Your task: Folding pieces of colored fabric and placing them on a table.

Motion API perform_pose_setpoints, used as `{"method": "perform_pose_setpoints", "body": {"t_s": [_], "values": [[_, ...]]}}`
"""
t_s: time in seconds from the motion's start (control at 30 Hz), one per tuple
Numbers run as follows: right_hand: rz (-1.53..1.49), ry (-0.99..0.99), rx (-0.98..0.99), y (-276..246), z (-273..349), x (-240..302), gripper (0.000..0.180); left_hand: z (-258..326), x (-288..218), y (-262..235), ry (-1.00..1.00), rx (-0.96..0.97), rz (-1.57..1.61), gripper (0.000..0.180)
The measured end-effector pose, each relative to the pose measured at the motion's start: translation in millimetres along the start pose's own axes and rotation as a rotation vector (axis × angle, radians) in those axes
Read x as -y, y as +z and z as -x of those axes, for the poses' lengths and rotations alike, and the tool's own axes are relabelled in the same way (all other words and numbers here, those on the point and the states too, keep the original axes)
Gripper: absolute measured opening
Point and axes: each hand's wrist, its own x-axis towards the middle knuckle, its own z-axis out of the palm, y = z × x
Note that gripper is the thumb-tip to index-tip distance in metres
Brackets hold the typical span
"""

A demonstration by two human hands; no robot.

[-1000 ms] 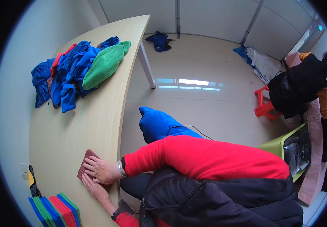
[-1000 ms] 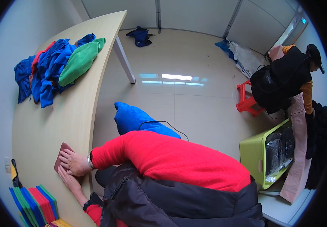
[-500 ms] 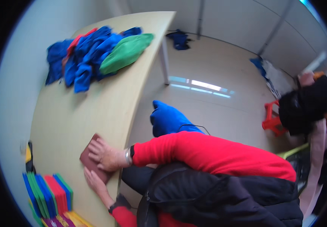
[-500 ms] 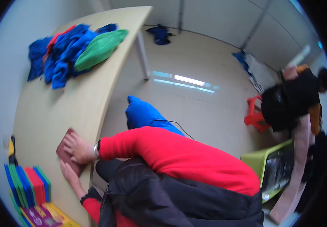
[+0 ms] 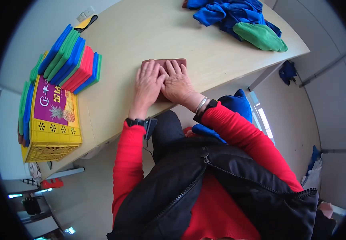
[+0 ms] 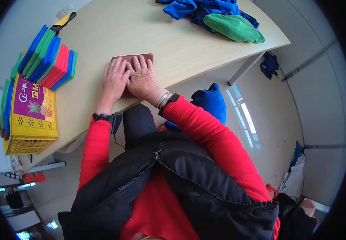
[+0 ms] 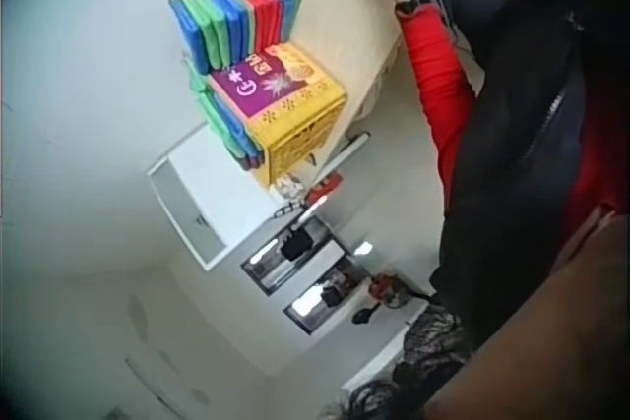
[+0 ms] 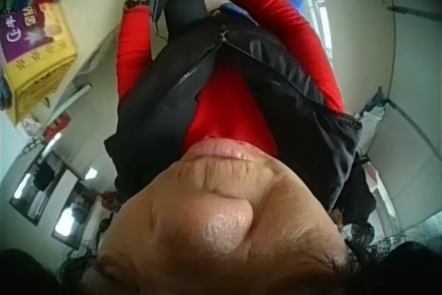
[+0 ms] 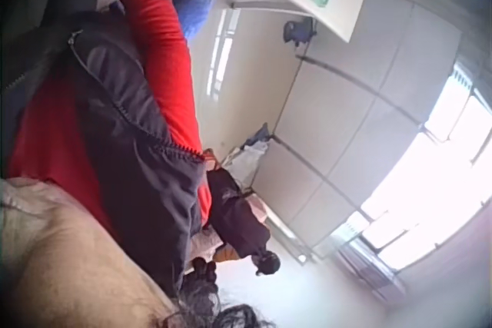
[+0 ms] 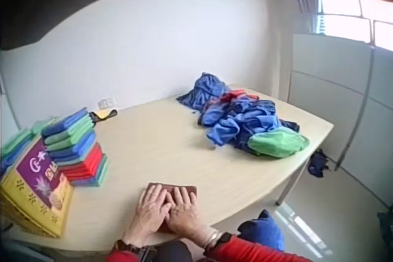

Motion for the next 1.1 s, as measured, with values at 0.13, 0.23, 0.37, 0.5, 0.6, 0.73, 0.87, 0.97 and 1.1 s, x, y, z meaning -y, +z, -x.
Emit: {"method": "perform_pose_setpoints", "body": {"t_s": [0.13,0.23,0.37,0.5,0.6,0.73,0.87,0.97,1.1], "values": [[0.005,0.008,0.006,-3.1,0.5,-3.7,0.063,1.4,8.7,19.6,-0.061,0.084,0.191,0.061],[-0.009,-0.013,0.009,-3.5,2.9,-4.6,0.063,-0.1,16.0,27.1,-0.061,0.102,0.153,0.061],[-0.010,-0.014,0.006,-4.6,3.5,-15.7,0.061,0.6,13.2,23.6,-0.084,0.105,0.130,0.060],[-0.046,0.010,-0.011,-14.5,7.8,-27.6,0.060,11.1,13.7,16.0,-0.147,0.105,0.089,0.060],[0.077,0.026,0.035,-26.2,13.3,-34.4,0.058,21.6,14.8,6.8,-0.180,0.085,0.073,0.059],[0.244,0.006,0.113,-46.1,11.5,-34.2,0.058,30.1,5.6,-5.8,-0.192,0.059,0.043,0.056],[-0.009,-0.095,0.014,-40.8,-0.6,-11.2,0.058,19.3,-1.1,-1.0,-0.150,0.057,-0.012,0.054],[0.002,-0.064,0.001,-16.9,3.9,5.6,0.058,6.0,10.8,15.6,-0.067,0.010,-0.002,0.053],[0.000,-0.042,-0.012,-5.7,6.1,3.7,0.058,-0.3,16.8,29.4,-0.050,-0.046,0.134,0.051]]}}
